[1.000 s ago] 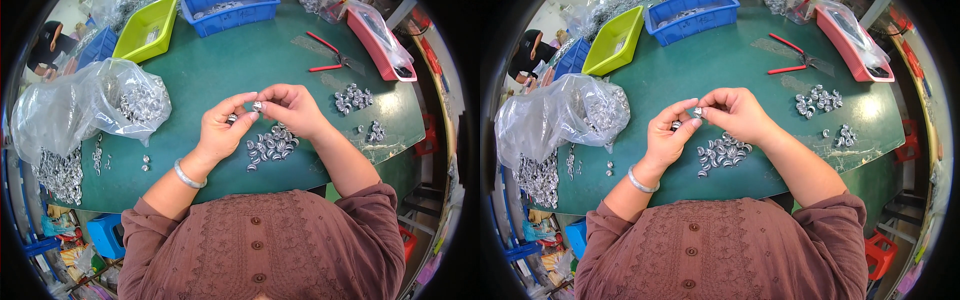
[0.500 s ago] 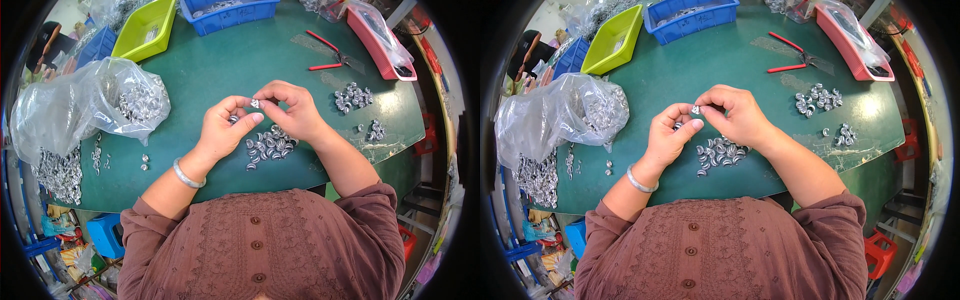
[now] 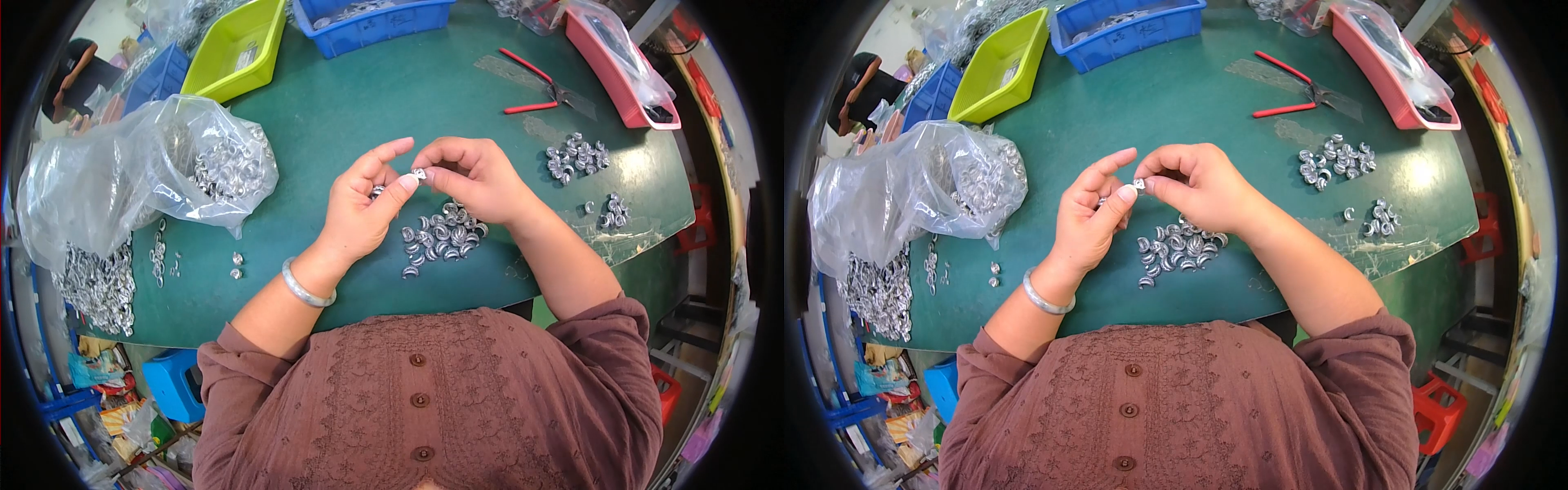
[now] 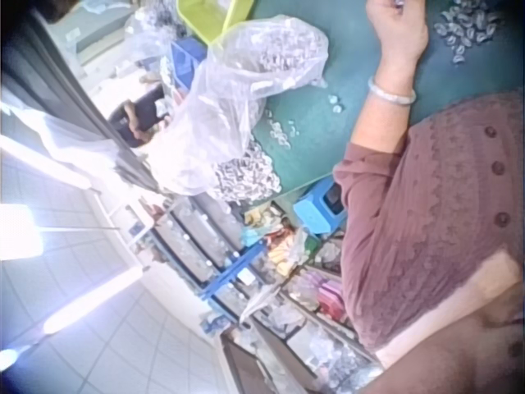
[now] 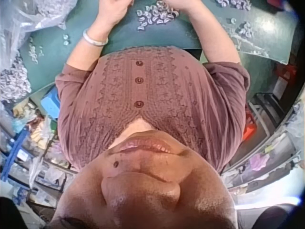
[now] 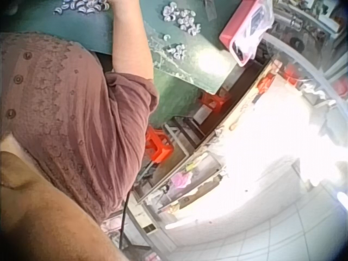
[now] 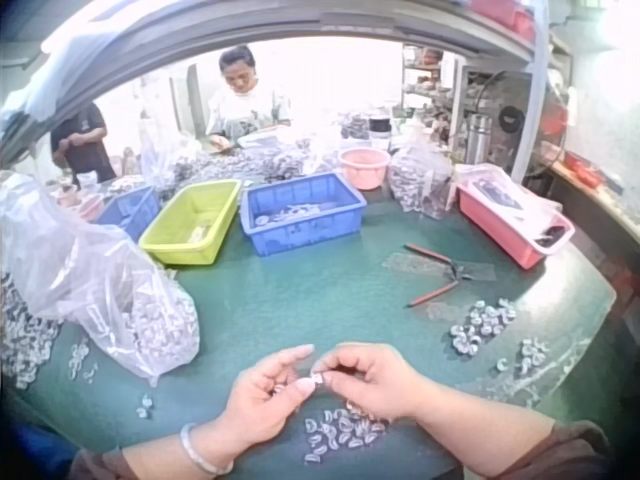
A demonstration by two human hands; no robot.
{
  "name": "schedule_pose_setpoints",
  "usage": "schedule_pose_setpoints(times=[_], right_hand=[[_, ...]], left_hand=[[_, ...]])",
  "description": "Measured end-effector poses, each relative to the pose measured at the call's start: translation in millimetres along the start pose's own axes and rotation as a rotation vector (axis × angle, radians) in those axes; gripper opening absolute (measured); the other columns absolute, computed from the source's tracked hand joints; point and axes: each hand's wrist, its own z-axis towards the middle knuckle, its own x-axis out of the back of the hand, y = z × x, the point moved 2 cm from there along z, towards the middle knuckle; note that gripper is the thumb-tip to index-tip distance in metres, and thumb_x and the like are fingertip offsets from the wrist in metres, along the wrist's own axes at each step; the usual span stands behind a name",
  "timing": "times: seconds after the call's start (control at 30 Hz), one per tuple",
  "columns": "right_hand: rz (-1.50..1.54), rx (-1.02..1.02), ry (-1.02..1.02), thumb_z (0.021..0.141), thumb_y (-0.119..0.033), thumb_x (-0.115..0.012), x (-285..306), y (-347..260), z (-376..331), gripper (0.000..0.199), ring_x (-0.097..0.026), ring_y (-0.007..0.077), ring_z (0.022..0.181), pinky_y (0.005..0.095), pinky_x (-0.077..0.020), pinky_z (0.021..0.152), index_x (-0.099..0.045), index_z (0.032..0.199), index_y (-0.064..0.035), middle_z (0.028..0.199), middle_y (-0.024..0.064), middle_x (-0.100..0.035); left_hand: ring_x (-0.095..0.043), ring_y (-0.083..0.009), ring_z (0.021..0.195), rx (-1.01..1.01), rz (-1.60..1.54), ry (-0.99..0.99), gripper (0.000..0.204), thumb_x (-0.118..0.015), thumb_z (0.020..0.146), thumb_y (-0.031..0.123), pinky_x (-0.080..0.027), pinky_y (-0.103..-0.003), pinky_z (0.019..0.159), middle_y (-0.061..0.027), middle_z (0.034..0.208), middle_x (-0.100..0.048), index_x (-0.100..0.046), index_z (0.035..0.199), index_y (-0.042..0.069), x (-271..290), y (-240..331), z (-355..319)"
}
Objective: The person sorts through a pile of small metal components by hand on a green work surface, picking them up one by one and grouping them together.
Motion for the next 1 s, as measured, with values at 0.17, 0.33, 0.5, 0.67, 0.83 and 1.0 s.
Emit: schedule_pose_setpoints(times=[0.17,0.33,0.5,0.67,0.83,1.0], right_hand=[[0.272,-0.214,-0.091,0.082,-0.007,-0.057,2,1,0,0.012,-0.055,0.0078,0.068,0.0207,-0.0454,0.061,-0.058,0.091,0.0009,0.079,0.0047,-0.06],[0.422,-0.291,-0.105,0.082,-0.008,-0.057,1,3,1,0.013,-0.058,0.0107,0.065,0.0218,-0.0477,0.06,-0.057,0.091,0.0007,0.08,0.0062,-0.061],[0.491,-0.274,-0.088,0.083,-0.007,-0.055,2,3,2,0.011,-0.057,0.0116,0.065,0.0224,-0.0479,0.06,-0.057,0.091,0.0008,0.08,0.0065,-0.061],[0.481,-0.224,-0.135,0.082,-0.006,-0.055,2,5,2,0.011,-0.057,0.012,0.067,0.0233,-0.0478,0.063,-0.056,0.091,0.0011,0.081,0.0066,-0.06],[0.446,-0.19,-0.17,0.081,-0.006,-0.057,1,3,2,0.013,-0.056,0.0111,0.072,0.0235,-0.047,0.067,-0.057,0.092,0.001,0.084,0.0056,-0.06],[0.431,-0.179,-0.158,0.08,-0.003,-0.057,0,2,1,0.013,-0.054,0.0099,0.071,0.0223,-0.0462,0.067,-0.057,0.092,0.0015,0.083,0.0046,-0.058]], left_hand=[[-0.043,-0.0036,0.057,-0.377,0.404,-0.076,0.028,-0.059,0.08,0.003,-0.036,-0.017,0.052,0.0022,0.068,-0.052,-0.058,0.108,0.002,4,6,5],[-0.045,-0.0037,0.06,-0.465,0.485,-0.072,0.022,-0.062,0.077,0.0,-0.037,-0.017,0.054,0.0014,0.071,-0.054,-0.059,0.099,0.0,-1,12,2],[-0.046,-0.002,0.062,-0.354,0.352,-0.025,0.013,-0.063,0.076,-0.001,-0.037,-0.016,0.055,0.002,0.074,-0.056,-0.057,0.087,0.001,-6,11,-1],[-0.044,-0.001,0.063,-0.259,0.283,0.008,0.014,-0.065,0.075,0.001,-0.036,-0.015,0.055,0.0032,0.073,-0.055,-0.054,0.083,0.003,-6,10,-3],[-0.043,-0.0013,0.063,-0.238,0.186,0.005,0.015,-0.066,0.075,0.001,-0.036,-0.015,0.056,0.0033,0.073,-0.054,-0.054,0.083,0.003,-8,9,-3],[-0.05,-0.0028,0.061,-0.271,0.264,0.022,0.013,-0.067,0.075,0.004,-0.04,-0.016,0.053,0.0008,0.071,-0.057,-0.055,0.08,0.003,-3,6,-1]])
